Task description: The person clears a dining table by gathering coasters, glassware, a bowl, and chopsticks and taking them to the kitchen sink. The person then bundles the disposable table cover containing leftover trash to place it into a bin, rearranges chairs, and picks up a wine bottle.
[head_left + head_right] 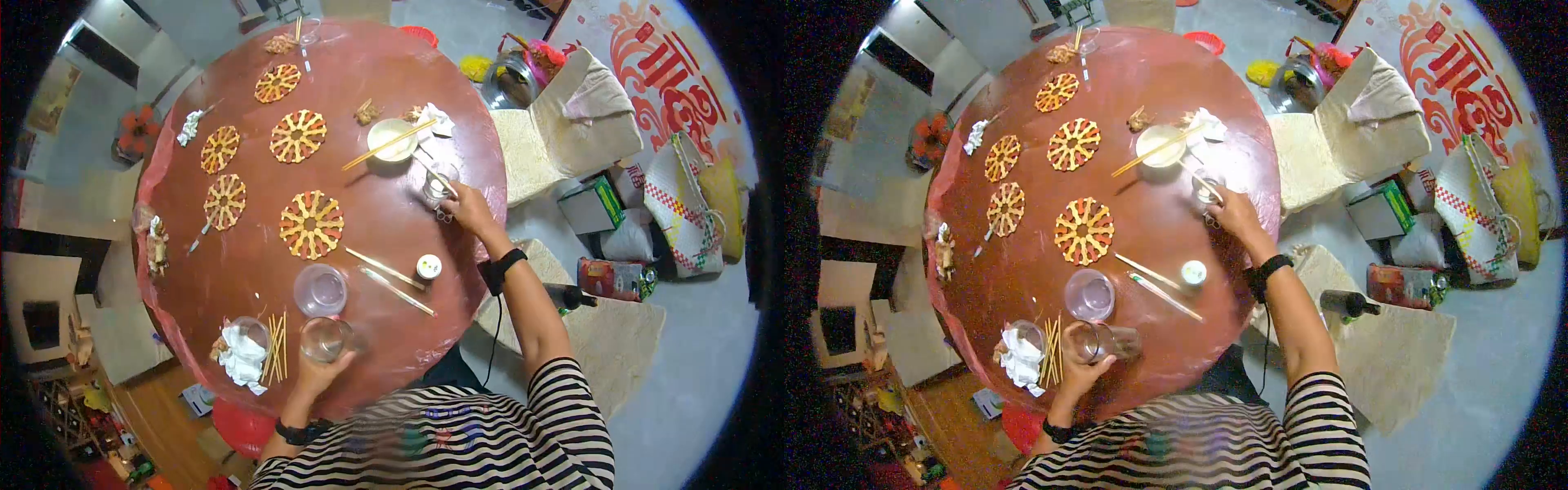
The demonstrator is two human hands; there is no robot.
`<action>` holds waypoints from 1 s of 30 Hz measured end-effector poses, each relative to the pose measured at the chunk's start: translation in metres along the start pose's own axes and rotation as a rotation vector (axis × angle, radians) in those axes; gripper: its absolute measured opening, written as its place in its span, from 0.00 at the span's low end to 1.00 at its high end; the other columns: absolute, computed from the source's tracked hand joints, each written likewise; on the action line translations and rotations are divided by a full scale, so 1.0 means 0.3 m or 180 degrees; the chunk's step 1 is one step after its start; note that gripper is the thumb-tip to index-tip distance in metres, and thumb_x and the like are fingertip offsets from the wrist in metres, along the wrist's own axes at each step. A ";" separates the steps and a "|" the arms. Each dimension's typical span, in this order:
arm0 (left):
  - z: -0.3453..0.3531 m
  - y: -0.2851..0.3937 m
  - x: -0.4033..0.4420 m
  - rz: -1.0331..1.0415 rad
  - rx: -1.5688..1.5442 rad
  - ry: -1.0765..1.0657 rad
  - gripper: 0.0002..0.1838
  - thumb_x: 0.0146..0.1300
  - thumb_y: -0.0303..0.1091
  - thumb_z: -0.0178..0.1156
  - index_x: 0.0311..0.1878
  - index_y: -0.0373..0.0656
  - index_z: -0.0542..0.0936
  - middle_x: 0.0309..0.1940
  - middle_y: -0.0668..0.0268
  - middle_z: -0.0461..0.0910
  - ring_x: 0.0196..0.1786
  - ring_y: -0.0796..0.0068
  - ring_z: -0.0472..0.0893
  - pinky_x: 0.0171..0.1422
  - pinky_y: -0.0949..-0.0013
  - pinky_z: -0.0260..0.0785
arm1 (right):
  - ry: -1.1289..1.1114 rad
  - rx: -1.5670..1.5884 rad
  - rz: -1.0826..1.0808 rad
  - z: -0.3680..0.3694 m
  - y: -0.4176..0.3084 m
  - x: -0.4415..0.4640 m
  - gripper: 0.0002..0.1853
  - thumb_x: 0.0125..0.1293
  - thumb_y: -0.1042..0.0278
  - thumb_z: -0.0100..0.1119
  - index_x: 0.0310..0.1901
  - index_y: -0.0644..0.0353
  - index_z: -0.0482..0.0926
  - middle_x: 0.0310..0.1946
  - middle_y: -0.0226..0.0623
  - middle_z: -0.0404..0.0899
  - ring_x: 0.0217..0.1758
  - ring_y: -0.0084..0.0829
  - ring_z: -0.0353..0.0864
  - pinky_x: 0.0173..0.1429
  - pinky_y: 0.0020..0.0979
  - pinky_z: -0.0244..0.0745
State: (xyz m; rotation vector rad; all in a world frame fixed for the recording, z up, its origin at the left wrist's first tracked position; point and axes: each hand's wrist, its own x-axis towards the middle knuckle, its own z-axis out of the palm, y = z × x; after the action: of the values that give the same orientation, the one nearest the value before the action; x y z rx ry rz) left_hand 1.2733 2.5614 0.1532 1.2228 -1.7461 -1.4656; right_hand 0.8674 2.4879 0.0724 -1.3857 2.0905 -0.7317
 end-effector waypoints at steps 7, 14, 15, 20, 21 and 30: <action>-0.017 -0.003 0.025 0.0186 0.0288 0.0000 0.38 0.38 0.26 0.73 0.55 0.40 0.64 0.52 0.58 0.71 0.56 0.66 0.71 0.63 0.64 0.61 | 0.0910 0.0273 -0.0352 -0.064 -0.012 -0.145 0.09 0.55 0.70 0.61 0.39 0.59 0.78 0.28 0.47 0.80 0.32 0.44 0.82 0.36 0.40 0.74; 0.120 0.046 0.035 0.0270 0.0198 -0.0236 0.37 0.38 0.28 0.73 0.54 0.40 0.64 0.53 0.57 0.71 0.57 0.64 0.71 0.63 0.62 0.61 | 0.1245 0.0367 0.0660 -0.245 0.169 -0.690 0.09 0.58 0.70 0.58 0.41 0.62 0.77 0.24 0.44 0.78 0.25 0.34 0.78 0.30 0.32 0.69; 0.141 0.037 0.036 0.0408 0.0364 -0.0342 0.39 0.38 0.28 0.72 0.55 0.40 0.63 0.53 0.58 0.70 0.57 0.64 0.70 0.63 0.62 0.61 | 0.1317 0.0387 0.0864 -0.239 0.229 -0.774 0.09 0.58 0.69 0.58 0.39 0.62 0.77 0.24 0.44 0.78 0.25 0.33 0.78 0.30 0.32 0.69; 0.330 0.124 -0.002 0.0200 0.0348 -0.0449 0.40 0.39 0.29 0.72 0.57 0.41 0.61 0.54 0.58 0.70 0.58 0.63 0.70 0.63 0.61 0.61 | 0.1386 0.0969 0.1654 -0.109 0.698 -1.009 0.10 0.61 0.69 0.55 0.36 0.68 0.77 0.24 0.39 0.80 0.30 0.28 0.81 0.36 0.29 0.72; 0.363 0.136 -0.012 0.0207 0.0451 -0.0480 0.41 0.39 0.29 0.72 0.57 0.41 0.61 0.54 0.58 0.69 0.58 0.63 0.70 0.63 0.61 0.61 | 0.1270 0.0538 0.1684 -0.048 0.839 -1.031 0.10 0.61 0.67 0.54 0.35 0.66 0.77 0.24 0.42 0.79 0.30 0.30 0.81 0.35 0.30 0.72; 0.573 0.231 -0.093 -0.0067 0.1025 -0.0500 0.42 0.37 0.29 0.73 0.56 0.42 0.61 0.54 0.56 0.70 0.58 0.63 0.71 0.62 0.60 0.63 | 0.0738 -0.0039 0.2160 0.151 1.290 -0.921 0.11 0.60 0.61 0.56 0.41 0.56 0.75 0.33 0.50 0.80 0.39 0.53 0.78 0.41 0.47 0.71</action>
State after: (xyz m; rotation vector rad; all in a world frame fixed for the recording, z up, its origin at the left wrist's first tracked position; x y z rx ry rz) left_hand 1.1191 2.6643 0.1793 1.3156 -2.1453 -1.3596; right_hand 0.7405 2.8663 -0.1900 -0.5295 2.5252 -0.6003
